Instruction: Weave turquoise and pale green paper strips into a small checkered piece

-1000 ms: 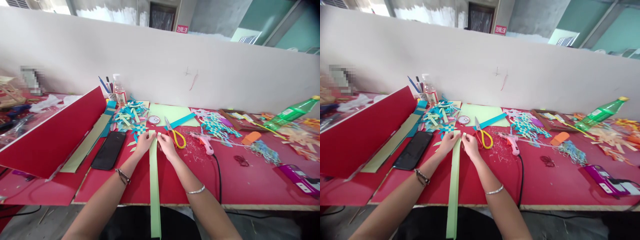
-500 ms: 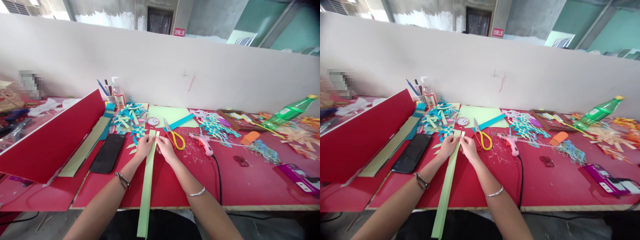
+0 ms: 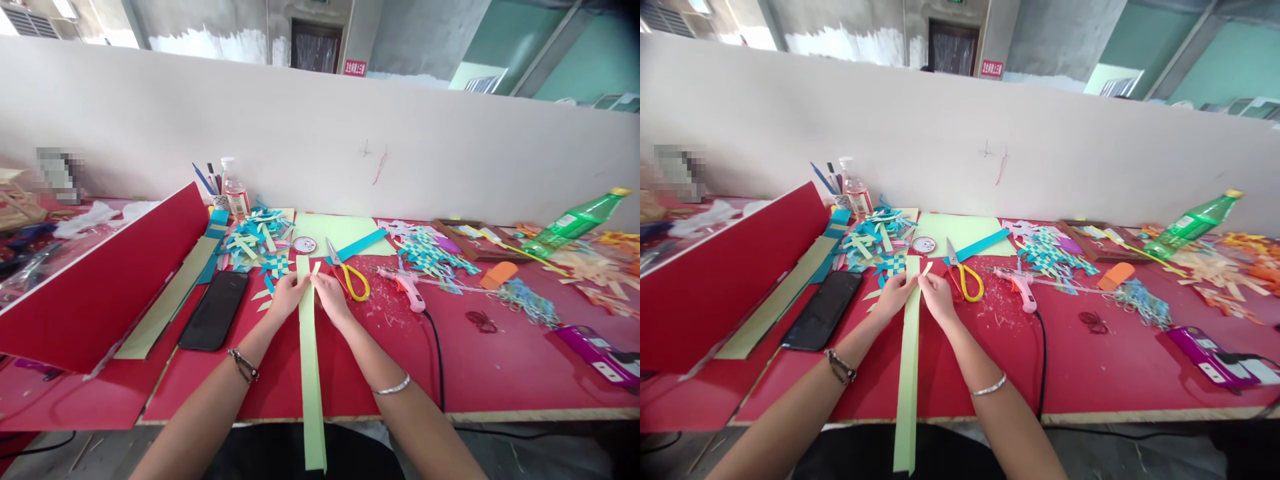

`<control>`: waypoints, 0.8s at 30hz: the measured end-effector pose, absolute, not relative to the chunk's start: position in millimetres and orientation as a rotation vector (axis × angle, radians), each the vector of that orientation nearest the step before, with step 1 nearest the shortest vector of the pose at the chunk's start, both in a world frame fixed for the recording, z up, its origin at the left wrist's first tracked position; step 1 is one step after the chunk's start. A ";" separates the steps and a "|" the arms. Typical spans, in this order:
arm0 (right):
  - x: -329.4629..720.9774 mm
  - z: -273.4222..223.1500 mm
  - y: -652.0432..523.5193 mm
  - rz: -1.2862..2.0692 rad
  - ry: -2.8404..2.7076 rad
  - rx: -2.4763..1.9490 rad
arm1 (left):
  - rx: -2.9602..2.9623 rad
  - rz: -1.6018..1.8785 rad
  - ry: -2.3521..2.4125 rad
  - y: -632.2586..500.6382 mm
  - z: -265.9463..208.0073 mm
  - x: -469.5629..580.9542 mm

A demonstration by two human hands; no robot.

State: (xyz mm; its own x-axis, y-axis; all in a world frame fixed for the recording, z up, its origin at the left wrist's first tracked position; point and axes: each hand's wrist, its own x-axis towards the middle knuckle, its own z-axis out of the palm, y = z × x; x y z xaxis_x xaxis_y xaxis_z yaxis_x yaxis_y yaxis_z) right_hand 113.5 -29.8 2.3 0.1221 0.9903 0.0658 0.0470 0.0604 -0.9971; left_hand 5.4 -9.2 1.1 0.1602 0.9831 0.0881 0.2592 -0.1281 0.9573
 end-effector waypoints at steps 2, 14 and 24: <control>113.0 2.0 -30.2 1.064 -1.193 -1.243 | 1.558 1.044 1.243 -8.1 0.6 4.2; 111.8 -0.3 -29.1 1.066 -1.118 -1.301 | 1.489 1.123 1.295 -11.1 3.6 4.3; 114.4 4.1 -31.1 0.993 -1.233 -1.260 | 1.572 1.046 1.265 -9.8 -0.6 5.4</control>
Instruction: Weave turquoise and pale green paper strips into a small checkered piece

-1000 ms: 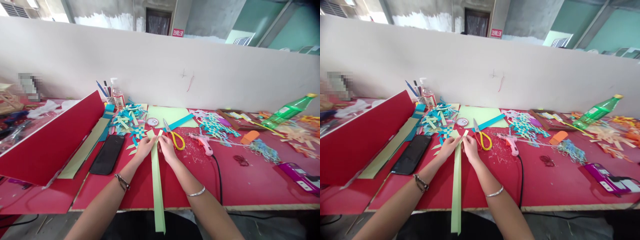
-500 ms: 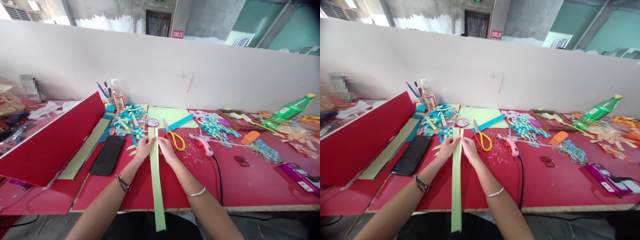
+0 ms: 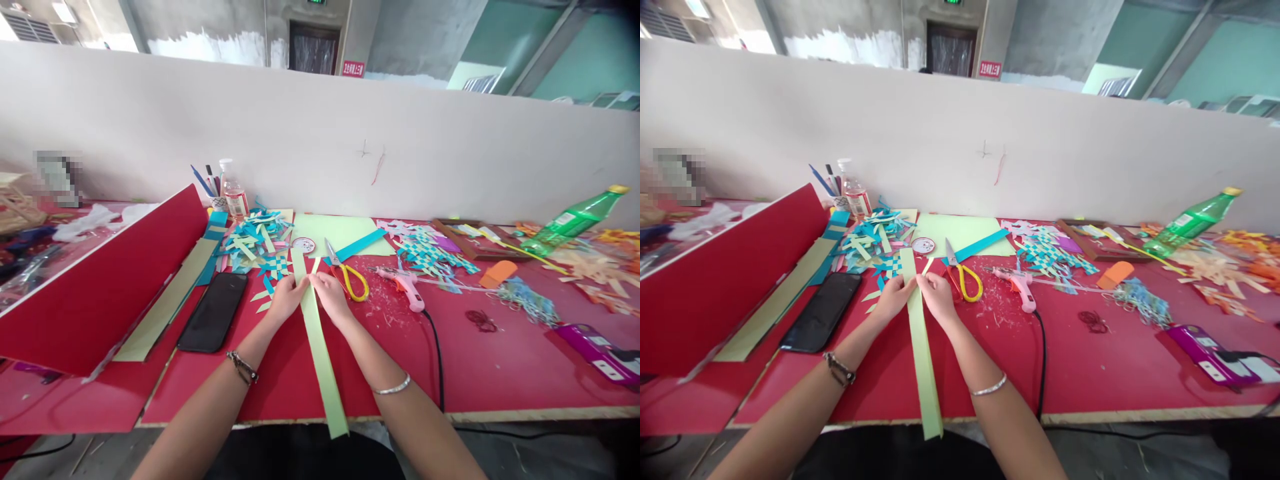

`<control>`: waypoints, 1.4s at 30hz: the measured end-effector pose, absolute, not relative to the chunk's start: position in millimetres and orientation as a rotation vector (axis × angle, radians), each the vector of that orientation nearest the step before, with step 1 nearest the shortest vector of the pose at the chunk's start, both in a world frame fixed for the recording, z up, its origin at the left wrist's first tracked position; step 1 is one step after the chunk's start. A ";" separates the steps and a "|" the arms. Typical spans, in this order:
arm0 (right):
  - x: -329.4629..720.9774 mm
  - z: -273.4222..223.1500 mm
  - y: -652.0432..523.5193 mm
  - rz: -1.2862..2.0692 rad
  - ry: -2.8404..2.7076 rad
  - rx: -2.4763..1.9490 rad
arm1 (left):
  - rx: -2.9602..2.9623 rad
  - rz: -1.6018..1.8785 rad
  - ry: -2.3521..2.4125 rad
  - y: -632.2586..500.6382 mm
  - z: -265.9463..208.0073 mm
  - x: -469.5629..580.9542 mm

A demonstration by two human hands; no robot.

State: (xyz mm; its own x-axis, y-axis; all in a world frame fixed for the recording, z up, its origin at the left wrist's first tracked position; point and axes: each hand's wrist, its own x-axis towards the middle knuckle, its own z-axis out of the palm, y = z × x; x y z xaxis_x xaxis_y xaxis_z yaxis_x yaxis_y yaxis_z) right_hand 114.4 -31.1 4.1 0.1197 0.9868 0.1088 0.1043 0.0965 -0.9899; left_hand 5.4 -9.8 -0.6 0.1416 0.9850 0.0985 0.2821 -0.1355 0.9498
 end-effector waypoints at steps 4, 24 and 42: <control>113.4 3.6 -32.7 1.035 -1.282 -1.253 | 1.585 1.076 1.305 -8.9 0.8 2.6; 116.2 1.9 -30.0 0.897 -1.205 -1.295 | 1.562 1.002 1.163 -13.2 2.2 6.5; 118.3 -3.4 -28.1 0.980 -1.341 -1.264 | 1.599 1.083 1.266 -7.3 -2.0 1.7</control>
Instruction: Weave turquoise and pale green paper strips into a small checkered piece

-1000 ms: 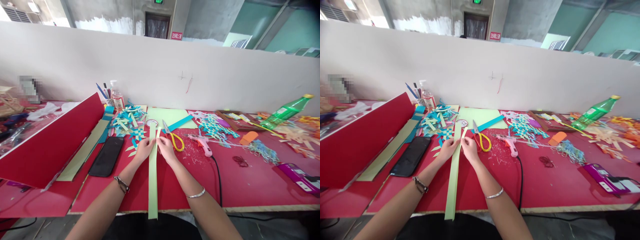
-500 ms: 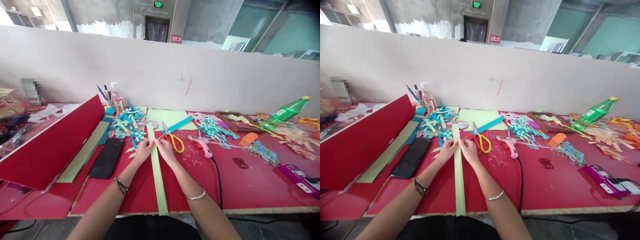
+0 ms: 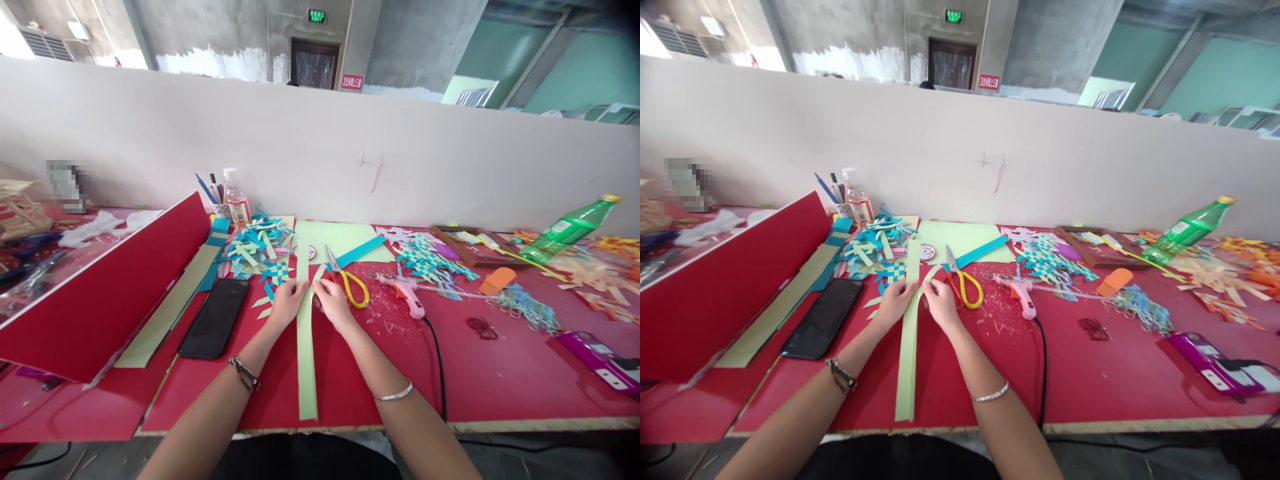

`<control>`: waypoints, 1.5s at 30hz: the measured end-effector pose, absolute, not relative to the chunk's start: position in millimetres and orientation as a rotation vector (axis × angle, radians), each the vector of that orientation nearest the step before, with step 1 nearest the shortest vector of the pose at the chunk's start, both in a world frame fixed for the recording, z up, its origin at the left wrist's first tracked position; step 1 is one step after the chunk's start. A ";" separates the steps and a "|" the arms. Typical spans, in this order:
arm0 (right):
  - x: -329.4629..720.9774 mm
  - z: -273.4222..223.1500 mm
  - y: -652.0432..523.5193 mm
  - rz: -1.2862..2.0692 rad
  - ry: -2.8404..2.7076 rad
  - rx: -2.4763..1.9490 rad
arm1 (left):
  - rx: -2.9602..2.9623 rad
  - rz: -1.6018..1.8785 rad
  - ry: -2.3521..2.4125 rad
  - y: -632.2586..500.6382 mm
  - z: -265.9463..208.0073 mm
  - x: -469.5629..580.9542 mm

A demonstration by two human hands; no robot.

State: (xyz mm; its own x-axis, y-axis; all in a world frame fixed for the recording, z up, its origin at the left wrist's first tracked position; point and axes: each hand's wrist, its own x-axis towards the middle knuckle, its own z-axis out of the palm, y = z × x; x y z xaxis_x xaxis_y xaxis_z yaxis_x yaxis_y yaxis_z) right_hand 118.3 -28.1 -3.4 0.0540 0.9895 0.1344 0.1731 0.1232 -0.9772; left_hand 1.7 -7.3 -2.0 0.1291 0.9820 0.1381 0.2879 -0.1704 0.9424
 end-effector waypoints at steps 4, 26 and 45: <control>119.0 -4.7 -26.6 0.916 -1.322 -1.275 | 1.599 1.022 1.225 -8.5 -1.4 2.3; 116.9 -3.2 -28.6 0.692 -1.359 -1.306 | 1.520 1.062 1.220 -12.1 -2.3 5.9; 115.0 -0.2 -31.8 0.654 -1.472 -1.327 | 1.591 1.112 1.292 -9.6 -3.7 6.7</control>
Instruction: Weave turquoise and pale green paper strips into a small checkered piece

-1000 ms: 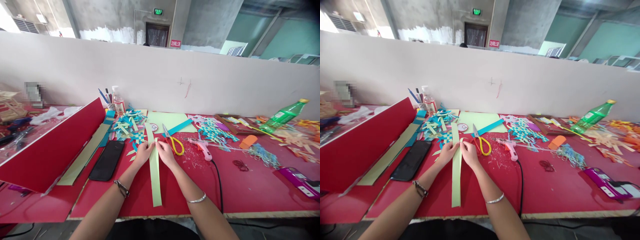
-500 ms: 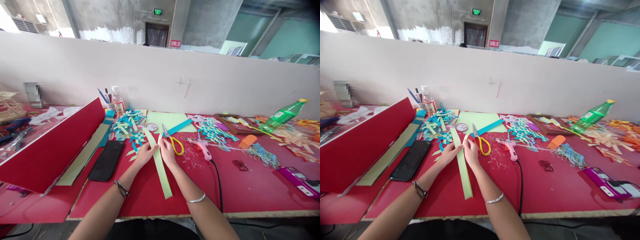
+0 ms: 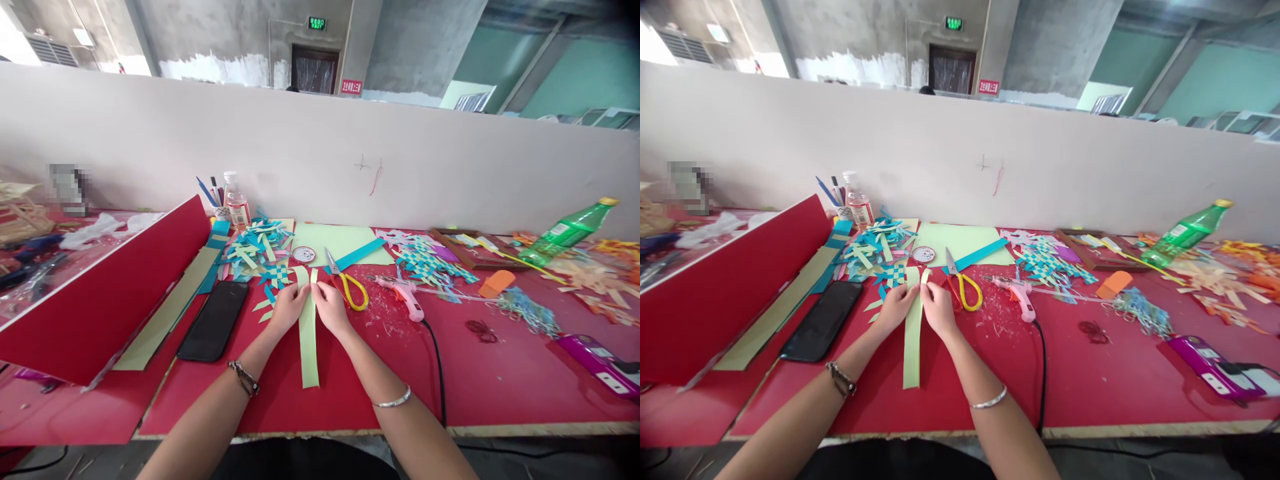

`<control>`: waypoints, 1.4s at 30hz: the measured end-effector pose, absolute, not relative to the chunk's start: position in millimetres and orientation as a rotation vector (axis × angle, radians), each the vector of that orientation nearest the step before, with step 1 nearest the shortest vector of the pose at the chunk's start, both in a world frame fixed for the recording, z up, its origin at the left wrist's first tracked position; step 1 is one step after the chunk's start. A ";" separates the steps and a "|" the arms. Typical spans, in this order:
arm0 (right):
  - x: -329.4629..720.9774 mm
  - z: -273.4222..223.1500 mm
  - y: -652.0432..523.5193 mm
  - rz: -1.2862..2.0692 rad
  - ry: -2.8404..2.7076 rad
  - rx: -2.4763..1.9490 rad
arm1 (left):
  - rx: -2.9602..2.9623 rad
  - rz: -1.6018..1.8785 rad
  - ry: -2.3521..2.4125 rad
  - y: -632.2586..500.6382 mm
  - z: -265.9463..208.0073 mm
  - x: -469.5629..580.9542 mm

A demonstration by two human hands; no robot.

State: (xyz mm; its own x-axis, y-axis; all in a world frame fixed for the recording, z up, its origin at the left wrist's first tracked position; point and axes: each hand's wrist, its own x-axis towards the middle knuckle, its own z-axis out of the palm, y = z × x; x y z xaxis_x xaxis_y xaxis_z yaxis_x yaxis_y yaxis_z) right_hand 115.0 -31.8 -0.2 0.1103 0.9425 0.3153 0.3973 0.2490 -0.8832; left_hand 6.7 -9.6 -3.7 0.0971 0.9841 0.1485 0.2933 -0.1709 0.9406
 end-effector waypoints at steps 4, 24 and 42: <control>115.5 0.0 -30.0 0.646 -1.428 -1.351 | 1.582 1.107 1.276 -9.9 -3.2 6.5; 116.7 0.8 -30.8 0.696 -1.415 -1.338 | 1.513 1.081 1.203 -8.9 -2.1 3.9; 116.8 -1.2 -30.3 0.640 -1.452 -1.357 | 1.628 1.085 1.244 -10.6 -4.5 7.0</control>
